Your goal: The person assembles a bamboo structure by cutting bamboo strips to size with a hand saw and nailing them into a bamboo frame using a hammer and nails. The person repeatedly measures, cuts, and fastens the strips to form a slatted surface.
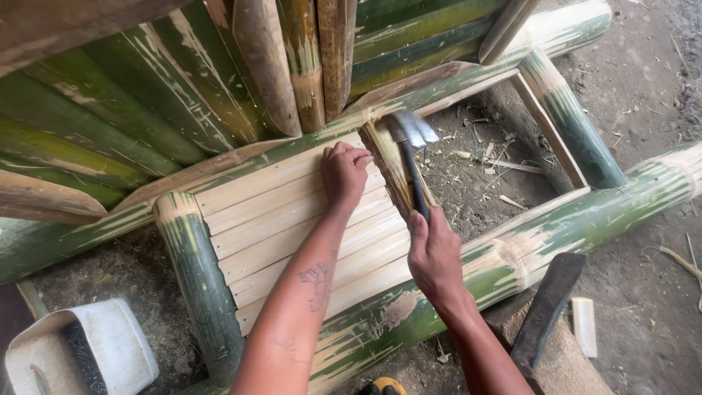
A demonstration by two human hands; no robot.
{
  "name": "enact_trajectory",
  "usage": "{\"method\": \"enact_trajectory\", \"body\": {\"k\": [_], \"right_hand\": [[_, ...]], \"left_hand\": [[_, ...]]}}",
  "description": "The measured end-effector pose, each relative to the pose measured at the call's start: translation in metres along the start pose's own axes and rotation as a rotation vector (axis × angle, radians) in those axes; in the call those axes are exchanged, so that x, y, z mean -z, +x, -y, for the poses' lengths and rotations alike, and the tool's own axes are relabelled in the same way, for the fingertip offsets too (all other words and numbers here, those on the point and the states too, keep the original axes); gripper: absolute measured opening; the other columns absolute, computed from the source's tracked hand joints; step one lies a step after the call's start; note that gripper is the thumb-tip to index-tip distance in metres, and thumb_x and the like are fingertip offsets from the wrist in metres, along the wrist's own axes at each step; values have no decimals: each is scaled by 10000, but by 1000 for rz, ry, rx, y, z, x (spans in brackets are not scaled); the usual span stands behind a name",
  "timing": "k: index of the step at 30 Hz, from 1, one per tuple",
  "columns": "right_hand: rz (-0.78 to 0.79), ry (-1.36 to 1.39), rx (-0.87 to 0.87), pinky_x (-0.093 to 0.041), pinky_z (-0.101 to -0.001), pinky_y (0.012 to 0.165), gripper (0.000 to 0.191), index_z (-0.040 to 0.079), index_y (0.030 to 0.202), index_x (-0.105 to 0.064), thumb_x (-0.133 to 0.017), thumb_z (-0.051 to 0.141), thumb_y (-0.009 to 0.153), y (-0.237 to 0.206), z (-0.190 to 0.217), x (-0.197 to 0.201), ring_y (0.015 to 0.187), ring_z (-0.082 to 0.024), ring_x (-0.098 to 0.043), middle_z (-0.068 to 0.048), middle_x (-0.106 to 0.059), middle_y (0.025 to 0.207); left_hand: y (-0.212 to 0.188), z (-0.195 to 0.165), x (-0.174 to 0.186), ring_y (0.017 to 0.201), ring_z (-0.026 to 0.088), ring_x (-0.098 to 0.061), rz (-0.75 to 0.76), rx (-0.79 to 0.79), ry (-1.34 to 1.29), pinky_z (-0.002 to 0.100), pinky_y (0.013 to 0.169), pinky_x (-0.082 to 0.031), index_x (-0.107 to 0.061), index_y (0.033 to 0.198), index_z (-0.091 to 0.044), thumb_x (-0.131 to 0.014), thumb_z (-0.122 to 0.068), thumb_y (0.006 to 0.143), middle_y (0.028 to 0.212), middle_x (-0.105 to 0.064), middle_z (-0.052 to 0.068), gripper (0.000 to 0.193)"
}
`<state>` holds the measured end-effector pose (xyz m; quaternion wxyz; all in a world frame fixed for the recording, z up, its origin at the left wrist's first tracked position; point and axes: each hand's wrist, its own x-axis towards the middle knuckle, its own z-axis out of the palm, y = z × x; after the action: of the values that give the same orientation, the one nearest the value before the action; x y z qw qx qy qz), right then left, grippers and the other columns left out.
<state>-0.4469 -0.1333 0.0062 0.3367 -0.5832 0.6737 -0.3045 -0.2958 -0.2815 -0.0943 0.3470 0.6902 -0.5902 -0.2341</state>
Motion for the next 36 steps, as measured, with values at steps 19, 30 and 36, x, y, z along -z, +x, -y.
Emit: {"method": "enact_trajectory", "body": {"k": [19, 30, 36], "right_hand": [[-17, -208, -38, -410, -473, 469, 327, -2, 1010, -556, -474, 307, 1081, 16, -7, -24, 482, -328, -575, -164, -572, 570], [-80, -61, -46, -387, -382, 413, 386, 24, 911, -562, -392, 320, 1091, -14, -23, -29, 443, -204, -498, -89, -542, 560], [168, 149, -245, -354, -280, 356, 404, 83, 907, -571, -332, 359, 1079, -83, -11, -65, 426, -98, -403, 18, -467, 566]], "left_hand": [[8, 24, 5, 1158, 363, -584, 29, -157, -89, 413, 992, -478, -654, 1234, -77, -637, 128, 797, 1235, -556, 154, 482], [-2, 20, 78, 1120, 269, -622, 112, -59, -200, 327, 913, -567, -558, 1376, -30, -499, 168, 873, 1318, -551, 197, 544], [-108, 95, 275, 1087, 288, -664, 534, -2, 261, 395, 959, -530, -619, 1292, -58, -474, 33, 900, 1192, -622, 120, 428]]}}
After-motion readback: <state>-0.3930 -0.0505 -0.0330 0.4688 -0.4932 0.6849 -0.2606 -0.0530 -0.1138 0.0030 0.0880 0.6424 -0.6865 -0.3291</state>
